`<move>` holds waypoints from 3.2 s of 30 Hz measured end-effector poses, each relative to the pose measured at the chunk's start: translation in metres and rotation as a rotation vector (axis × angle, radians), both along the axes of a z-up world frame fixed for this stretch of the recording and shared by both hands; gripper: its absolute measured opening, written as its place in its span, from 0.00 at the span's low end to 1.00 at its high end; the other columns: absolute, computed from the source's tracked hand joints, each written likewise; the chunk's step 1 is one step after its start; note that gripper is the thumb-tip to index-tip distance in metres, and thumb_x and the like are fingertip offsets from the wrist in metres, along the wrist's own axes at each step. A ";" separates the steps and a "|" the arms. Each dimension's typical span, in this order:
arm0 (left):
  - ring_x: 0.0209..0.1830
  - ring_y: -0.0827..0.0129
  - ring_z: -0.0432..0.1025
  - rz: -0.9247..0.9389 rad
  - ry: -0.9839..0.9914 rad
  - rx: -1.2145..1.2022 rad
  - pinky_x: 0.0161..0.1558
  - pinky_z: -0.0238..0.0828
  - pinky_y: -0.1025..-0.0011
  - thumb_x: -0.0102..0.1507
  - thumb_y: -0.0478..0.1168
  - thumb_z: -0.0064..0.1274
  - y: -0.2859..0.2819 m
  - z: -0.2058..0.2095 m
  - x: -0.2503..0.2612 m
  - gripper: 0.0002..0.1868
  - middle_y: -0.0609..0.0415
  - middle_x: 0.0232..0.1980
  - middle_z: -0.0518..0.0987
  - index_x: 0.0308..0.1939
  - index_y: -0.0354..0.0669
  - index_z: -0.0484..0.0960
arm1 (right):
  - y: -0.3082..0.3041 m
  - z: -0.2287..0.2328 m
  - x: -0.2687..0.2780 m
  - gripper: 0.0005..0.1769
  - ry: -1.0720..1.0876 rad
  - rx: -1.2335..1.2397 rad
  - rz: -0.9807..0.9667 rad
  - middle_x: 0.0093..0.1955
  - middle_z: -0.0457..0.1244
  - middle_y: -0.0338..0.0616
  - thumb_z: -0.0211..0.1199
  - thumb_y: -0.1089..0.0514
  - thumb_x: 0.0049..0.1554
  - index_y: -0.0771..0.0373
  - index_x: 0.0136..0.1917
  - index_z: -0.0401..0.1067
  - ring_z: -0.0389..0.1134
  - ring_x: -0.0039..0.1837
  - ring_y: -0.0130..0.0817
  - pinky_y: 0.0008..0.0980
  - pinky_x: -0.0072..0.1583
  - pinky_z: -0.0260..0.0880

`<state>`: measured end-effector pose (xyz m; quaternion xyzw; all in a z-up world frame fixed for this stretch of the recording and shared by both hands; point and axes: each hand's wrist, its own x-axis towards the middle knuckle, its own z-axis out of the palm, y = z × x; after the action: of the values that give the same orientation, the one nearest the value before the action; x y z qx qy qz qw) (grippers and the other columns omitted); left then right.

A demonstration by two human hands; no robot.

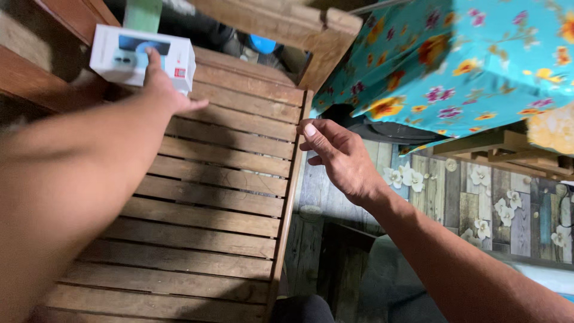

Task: The person finishes tying and trimming a blue ribbon on a wrapped gift, then tapes the ribbon in place. They move the finished gift aside and begin wrapping a second box with patterned paper, folding the paper around the box.

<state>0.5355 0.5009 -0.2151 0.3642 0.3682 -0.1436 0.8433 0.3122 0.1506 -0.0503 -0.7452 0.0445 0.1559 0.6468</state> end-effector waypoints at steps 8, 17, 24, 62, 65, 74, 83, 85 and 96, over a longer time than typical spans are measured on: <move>0.80 0.42 0.51 0.244 0.153 -0.068 0.73 0.53 0.29 0.65 0.57 0.56 0.008 -0.075 0.050 0.34 0.47 0.80 0.57 0.73 0.64 0.64 | 0.004 -0.036 0.006 0.36 0.079 -0.059 0.011 0.58 0.70 0.42 0.57 0.34 0.59 0.65 0.65 0.73 0.69 0.58 0.31 0.35 0.57 0.72; 0.73 0.50 0.62 0.040 0.106 0.210 0.69 0.63 0.48 0.60 0.59 0.57 -0.001 -0.042 -0.032 0.34 0.46 0.74 0.66 0.68 0.57 0.70 | 0.011 -0.023 0.010 0.35 0.114 -0.093 0.016 0.58 0.70 0.41 0.57 0.34 0.59 0.63 0.66 0.71 0.70 0.58 0.31 0.35 0.57 0.73; 0.59 0.55 0.74 -0.273 -0.114 0.113 0.60 0.70 0.47 0.58 0.46 0.59 -0.023 0.008 -0.161 0.26 0.49 0.56 0.81 0.59 0.45 0.78 | 0.009 0.007 0.018 0.34 0.047 -0.072 -0.031 0.58 0.69 0.43 0.59 0.37 0.59 0.65 0.66 0.71 0.68 0.58 0.31 0.36 0.57 0.71; 0.56 0.64 0.73 -0.865 -0.403 0.249 0.53 0.73 0.56 0.58 0.68 0.51 -0.346 0.402 -0.597 0.36 0.55 0.57 0.80 0.64 0.54 0.77 | -0.275 0.211 -0.455 0.25 0.064 0.423 -0.383 0.58 0.66 0.36 0.56 0.53 0.60 0.53 0.71 0.67 0.65 0.58 0.30 0.44 0.56 0.70; 0.56 0.63 0.73 -0.890 -0.283 0.309 0.53 0.74 0.53 0.60 0.66 0.49 -0.391 0.388 -0.661 0.32 0.56 0.54 0.81 0.60 0.53 0.78 | -0.321 0.191 -0.533 0.27 0.114 0.397 -0.421 0.56 0.68 0.39 0.59 0.52 0.59 0.52 0.71 0.69 0.67 0.54 0.33 0.43 0.53 0.70; 0.56 0.56 0.74 -0.783 -0.025 0.470 0.53 0.71 0.42 0.64 0.65 0.45 -0.500 0.286 -0.757 0.30 0.54 0.57 0.80 0.61 0.53 0.75 | -0.394 0.107 -0.642 0.27 0.238 0.412 -0.428 0.61 0.65 0.33 0.55 0.53 0.62 0.51 0.74 0.65 0.63 0.59 0.27 0.35 0.59 0.65; 0.55 0.50 0.74 -0.800 0.012 0.482 0.53 0.73 0.43 0.64 0.68 0.41 -0.479 0.228 -0.741 0.34 0.49 0.60 0.78 0.64 0.52 0.71 | -0.429 0.032 -0.677 0.23 0.036 -0.564 -0.491 0.49 0.73 0.52 0.66 0.51 0.55 0.59 0.62 0.76 0.74 0.52 0.46 0.41 0.57 0.71; 0.56 0.52 0.74 -0.847 0.002 0.489 0.53 0.74 0.43 0.64 0.68 0.40 -0.482 0.220 -0.737 0.35 0.50 0.61 0.79 0.64 0.51 0.72 | -0.429 0.021 -0.672 0.25 0.004 -0.684 -0.381 0.49 0.71 0.54 0.69 0.53 0.51 0.58 0.62 0.76 0.72 0.52 0.50 0.43 0.57 0.70; 0.51 0.57 0.75 -0.978 -0.054 0.672 0.48 0.74 0.47 0.69 0.58 0.43 -0.502 0.214 -0.734 0.23 0.52 0.57 0.79 0.59 0.48 0.74 | -0.425 0.019 -0.692 0.12 -0.083 -0.919 -0.227 0.44 0.70 0.54 0.65 0.58 0.51 0.60 0.49 0.80 0.71 0.49 0.52 0.47 0.54 0.70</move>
<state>-0.1984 -0.0013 -0.0013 0.7423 0.1611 -0.3818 0.5266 -0.3799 -0.2749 -0.0312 -0.9502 0.1643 0.0184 0.2641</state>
